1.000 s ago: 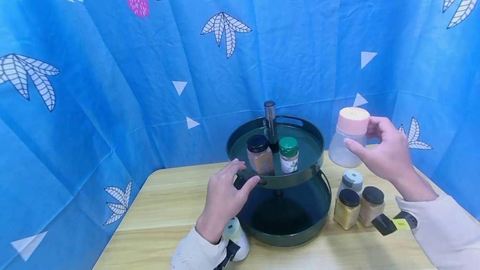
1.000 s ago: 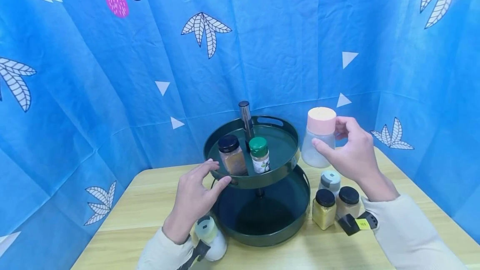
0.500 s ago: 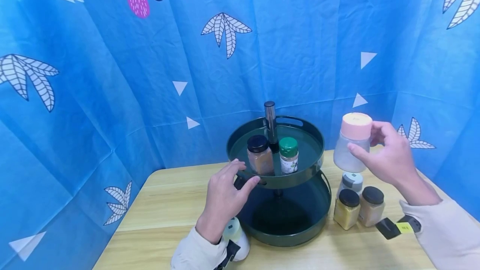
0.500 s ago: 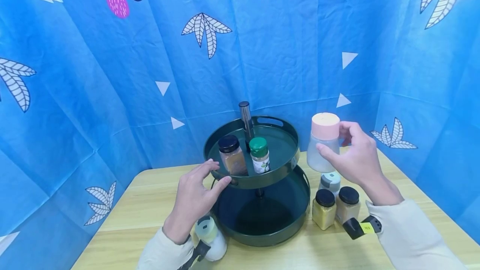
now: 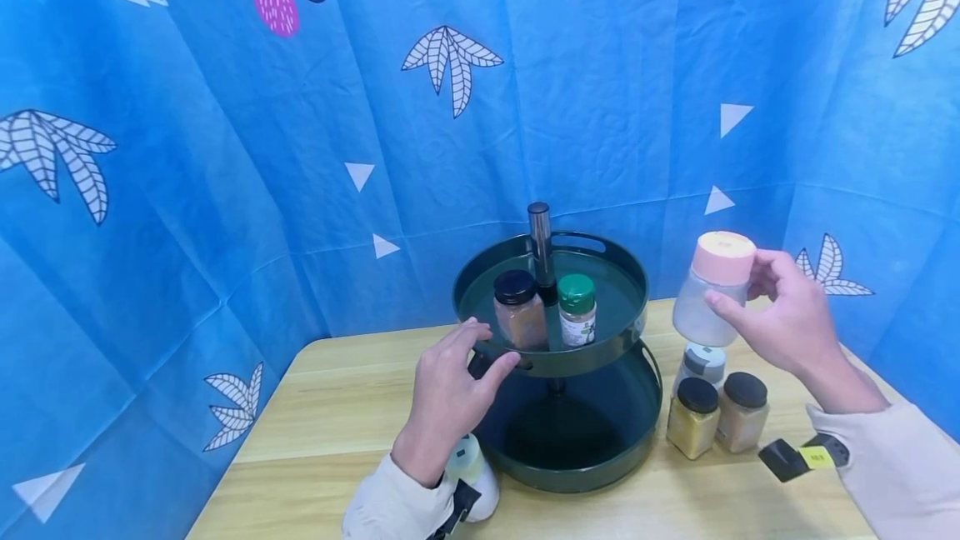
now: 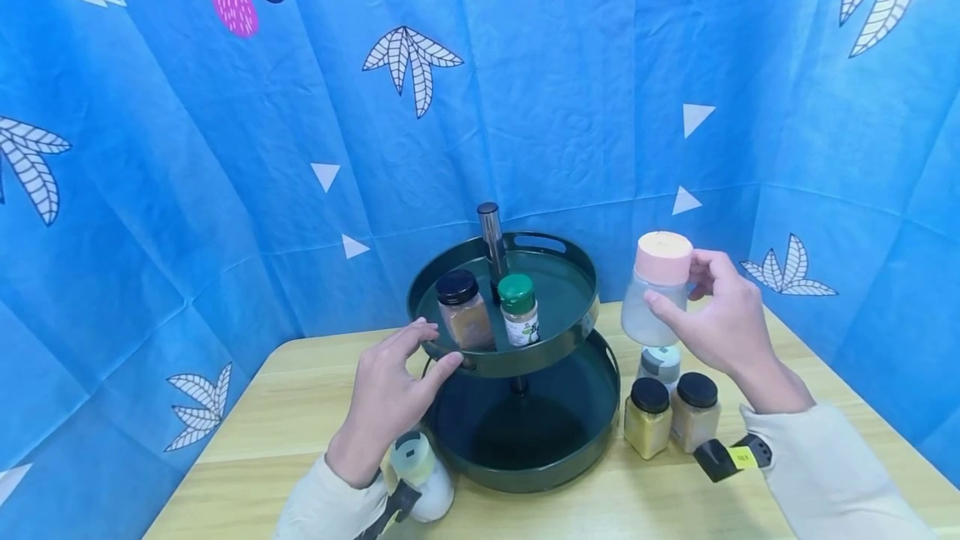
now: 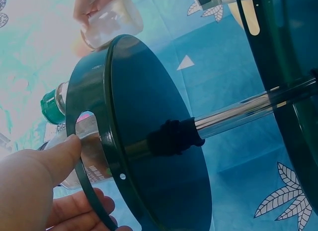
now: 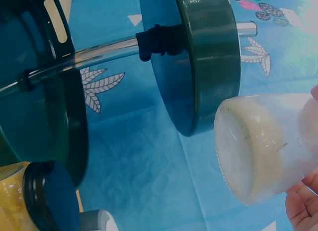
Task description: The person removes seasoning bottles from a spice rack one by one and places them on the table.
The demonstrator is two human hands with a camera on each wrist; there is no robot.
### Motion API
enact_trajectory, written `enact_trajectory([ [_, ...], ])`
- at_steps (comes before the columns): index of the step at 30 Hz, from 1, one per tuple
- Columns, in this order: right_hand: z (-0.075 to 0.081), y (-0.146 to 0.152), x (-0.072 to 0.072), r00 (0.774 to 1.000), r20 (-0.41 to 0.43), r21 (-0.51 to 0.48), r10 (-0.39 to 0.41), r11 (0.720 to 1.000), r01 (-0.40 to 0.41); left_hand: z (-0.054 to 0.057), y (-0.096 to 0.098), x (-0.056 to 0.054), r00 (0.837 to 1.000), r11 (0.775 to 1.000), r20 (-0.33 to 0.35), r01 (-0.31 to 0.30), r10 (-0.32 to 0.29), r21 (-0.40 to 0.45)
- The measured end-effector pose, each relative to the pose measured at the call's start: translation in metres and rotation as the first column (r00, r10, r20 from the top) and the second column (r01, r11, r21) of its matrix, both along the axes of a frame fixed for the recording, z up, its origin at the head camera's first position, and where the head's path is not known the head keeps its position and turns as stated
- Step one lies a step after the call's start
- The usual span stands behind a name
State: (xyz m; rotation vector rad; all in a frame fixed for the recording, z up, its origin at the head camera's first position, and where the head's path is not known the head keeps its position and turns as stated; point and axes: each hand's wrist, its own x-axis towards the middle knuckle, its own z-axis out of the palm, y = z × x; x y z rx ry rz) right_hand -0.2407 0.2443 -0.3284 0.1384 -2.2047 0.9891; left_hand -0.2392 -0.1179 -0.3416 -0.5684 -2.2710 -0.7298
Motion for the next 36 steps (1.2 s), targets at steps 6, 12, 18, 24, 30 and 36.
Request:
enact_trajectory([
  [6,-0.006,0.003,0.001,1.0,0.007,0.007,-0.005,1.0,0.005,0.0,0.0,0.0,1.0,1.0,0.006,-0.005,0.005,-0.002],
  [12,-0.008,0.006,0.001,1.0,0.007,0.014,-0.007,1.0,0.007,0.0,0.0,-0.001,1.0,1.0,0.002,-0.004,0.004,-0.003],
  [18,-0.011,0.012,-0.001,0.999,0.03,0.008,-0.018,1.0,0.017,0.001,-0.001,-0.002,1.0,1.0,-0.005,-0.002,0.002,-0.004],
  [24,-0.015,0.017,-0.002,0.999,0.033,-0.001,-0.03,1.0,0.03,0.0,-0.001,-0.002,1.0,1.0,-0.019,0.007,-0.007,-0.003],
  [30,-0.021,0.021,-0.004,0.999,0.027,-0.002,-0.032,0.999,0.032,0.0,-0.001,-0.002,1.0,1.0,-0.029,0.01,-0.01,-0.004],
  [36,-0.026,0.025,-0.003,0.998,0.044,-0.003,-0.044,0.999,0.044,-0.001,0.0,-0.002,1.0,1.0,-0.005,-0.003,0.003,-0.006],
])
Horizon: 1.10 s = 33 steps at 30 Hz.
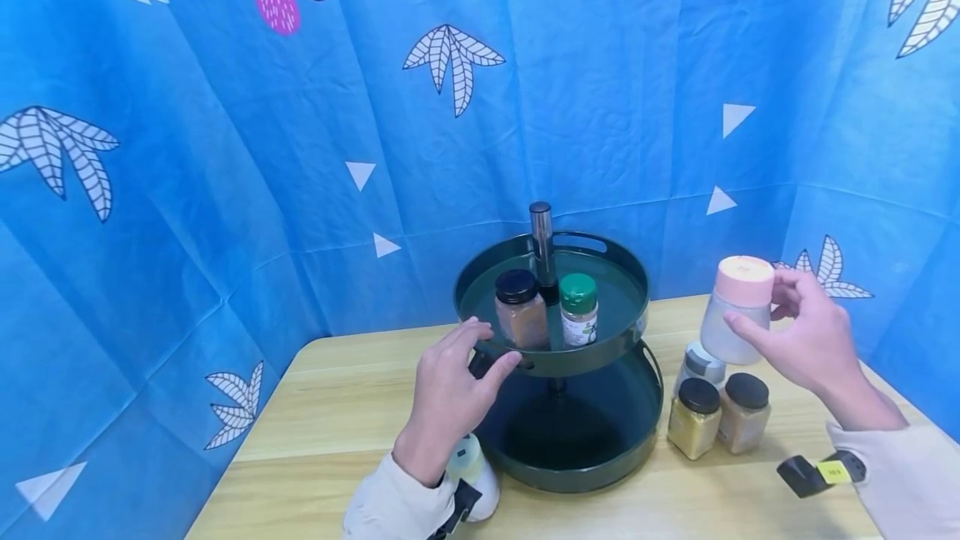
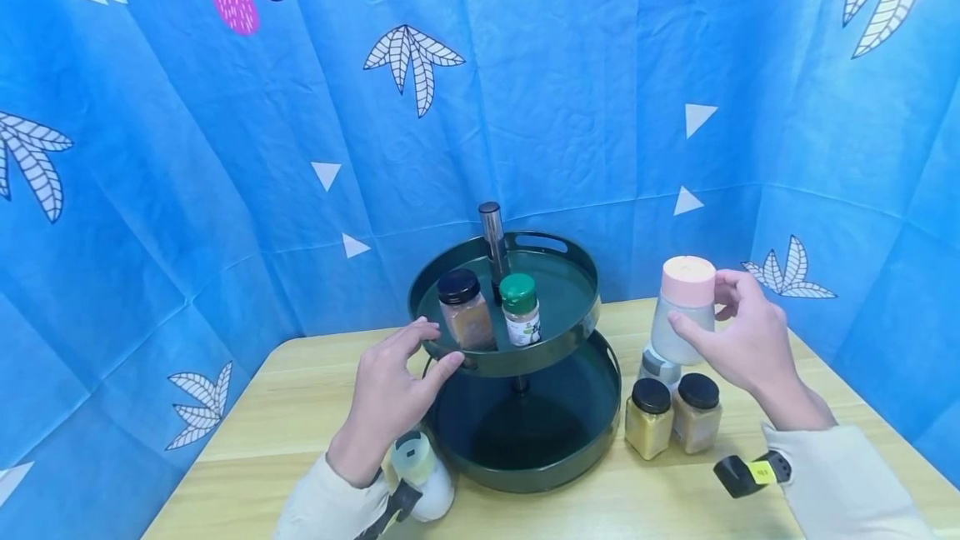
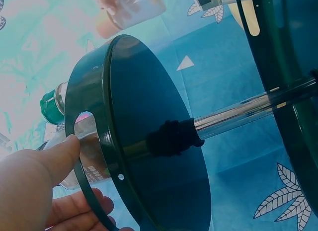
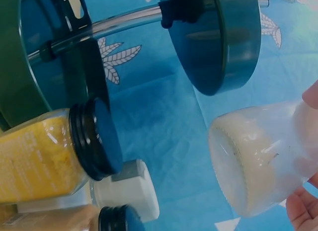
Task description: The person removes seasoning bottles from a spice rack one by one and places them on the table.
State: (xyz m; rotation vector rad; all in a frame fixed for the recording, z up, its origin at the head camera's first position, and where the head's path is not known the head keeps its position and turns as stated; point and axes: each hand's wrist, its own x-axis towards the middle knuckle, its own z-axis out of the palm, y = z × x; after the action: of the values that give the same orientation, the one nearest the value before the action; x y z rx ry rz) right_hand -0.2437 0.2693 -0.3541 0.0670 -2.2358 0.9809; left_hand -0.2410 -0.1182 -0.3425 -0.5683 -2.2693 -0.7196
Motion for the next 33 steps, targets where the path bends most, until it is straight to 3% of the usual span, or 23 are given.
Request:
enact_trajectory([
  [15,-0.01,0.009,-0.001,1.0,0.024,-0.003,-0.017,1.0,0.017,0.0,-0.001,0.001,1.0,1.0,0.011,-0.006,0.006,0.006],
  [23,-0.016,0.014,-0.003,1.0,0.013,-0.014,-0.021,1.0,0.021,0.0,-0.001,0.0,1.0,1.0,-0.018,0.014,-0.014,0.011],
  [33,-0.023,0.019,-0.007,0.999,0.026,-0.021,-0.027,0.999,0.028,-0.001,-0.001,0.0,1.0,1.0,0.005,0.011,-0.012,0.02],
])
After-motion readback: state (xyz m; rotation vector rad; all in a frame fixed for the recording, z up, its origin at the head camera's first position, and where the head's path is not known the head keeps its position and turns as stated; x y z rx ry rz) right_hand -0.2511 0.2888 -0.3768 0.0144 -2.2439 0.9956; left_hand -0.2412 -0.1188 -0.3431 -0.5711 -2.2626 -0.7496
